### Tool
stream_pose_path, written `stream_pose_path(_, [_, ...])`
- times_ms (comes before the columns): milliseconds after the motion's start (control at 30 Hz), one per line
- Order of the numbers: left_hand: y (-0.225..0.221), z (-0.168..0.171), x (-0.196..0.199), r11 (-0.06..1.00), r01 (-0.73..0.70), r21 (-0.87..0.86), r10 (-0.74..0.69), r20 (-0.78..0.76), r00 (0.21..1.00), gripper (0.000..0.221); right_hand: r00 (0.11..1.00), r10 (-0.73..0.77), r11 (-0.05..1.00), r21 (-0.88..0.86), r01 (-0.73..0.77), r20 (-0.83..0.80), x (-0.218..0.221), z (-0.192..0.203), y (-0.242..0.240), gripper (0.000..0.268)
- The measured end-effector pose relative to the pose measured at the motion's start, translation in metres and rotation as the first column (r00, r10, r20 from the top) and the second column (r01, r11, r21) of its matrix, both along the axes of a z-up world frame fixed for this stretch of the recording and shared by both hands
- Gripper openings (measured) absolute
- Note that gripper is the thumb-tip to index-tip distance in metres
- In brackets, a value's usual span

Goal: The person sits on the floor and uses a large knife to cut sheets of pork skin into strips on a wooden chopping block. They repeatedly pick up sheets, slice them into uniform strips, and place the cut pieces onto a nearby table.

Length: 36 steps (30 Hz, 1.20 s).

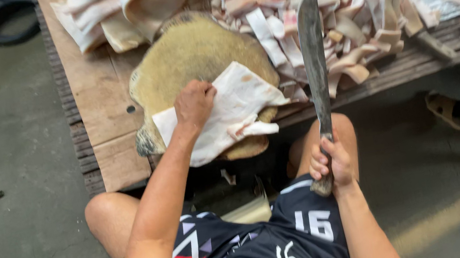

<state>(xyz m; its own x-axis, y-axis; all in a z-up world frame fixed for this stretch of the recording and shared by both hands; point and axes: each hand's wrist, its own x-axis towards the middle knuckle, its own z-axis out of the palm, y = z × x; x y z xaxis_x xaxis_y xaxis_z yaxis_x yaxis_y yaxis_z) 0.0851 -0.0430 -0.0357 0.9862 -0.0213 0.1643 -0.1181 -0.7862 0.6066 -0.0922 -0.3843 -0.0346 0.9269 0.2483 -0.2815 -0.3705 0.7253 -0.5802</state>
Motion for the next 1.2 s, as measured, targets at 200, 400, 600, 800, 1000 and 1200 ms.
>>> stream_pose_path(200, [-0.019, 0.04, -0.092, 0.918, 0.311, -0.246, -0.385, -0.366, 0.847, 0.019, 0.998, 0.003, 1.0, -0.027, -0.004, -0.058, 0.015, 0.005, 0.006, 0.037])
stream_pose_path(400, [-0.016, 0.059, -0.164, 0.717, 0.696, 0.04, -0.684, -0.155, 0.713, 0.066, 0.996, -0.012, 1.0, -0.02, 0.01, -0.085, 0.011, 0.006, 0.009, 0.042])
stream_pose_path(600, [-0.06, 0.082, -0.04, 0.65, 0.639, 0.412, -0.608, -0.222, 0.762, 0.095, 0.996, -0.035, 0.997, 0.064, 0.04, -0.08, 0.024, -0.008, 0.004, 0.026])
stream_pose_path(800, [-0.088, 0.083, 0.072, 0.344, 0.76, 0.551, -0.515, -0.566, 0.643, 0.127, 0.996, -0.055, 0.996, 0.063, 0.059, -0.067, 0.016, -0.007, 0.006, 0.03])
stream_pose_path(1000, [-0.075, 0.106, 0.049, 0.268, 0.875, 0.402, -0.625, -0.619, 0.476, 0.043, 0.997, -0.002, 0.998, 0.06, 0.007, -0.074, 0.009, 0.014, 0.009, 0.047])
stream_pose_path(1200, [-0.031, 0.219, -0.002, 0.478, 0.779, 0.406, -0.52, -0.584, 0.623, 0.026, 0.985, 0.048, 0.994, 0.101, -0.032, -0.165, 0.01, 0.003, 0.003, 0.023])
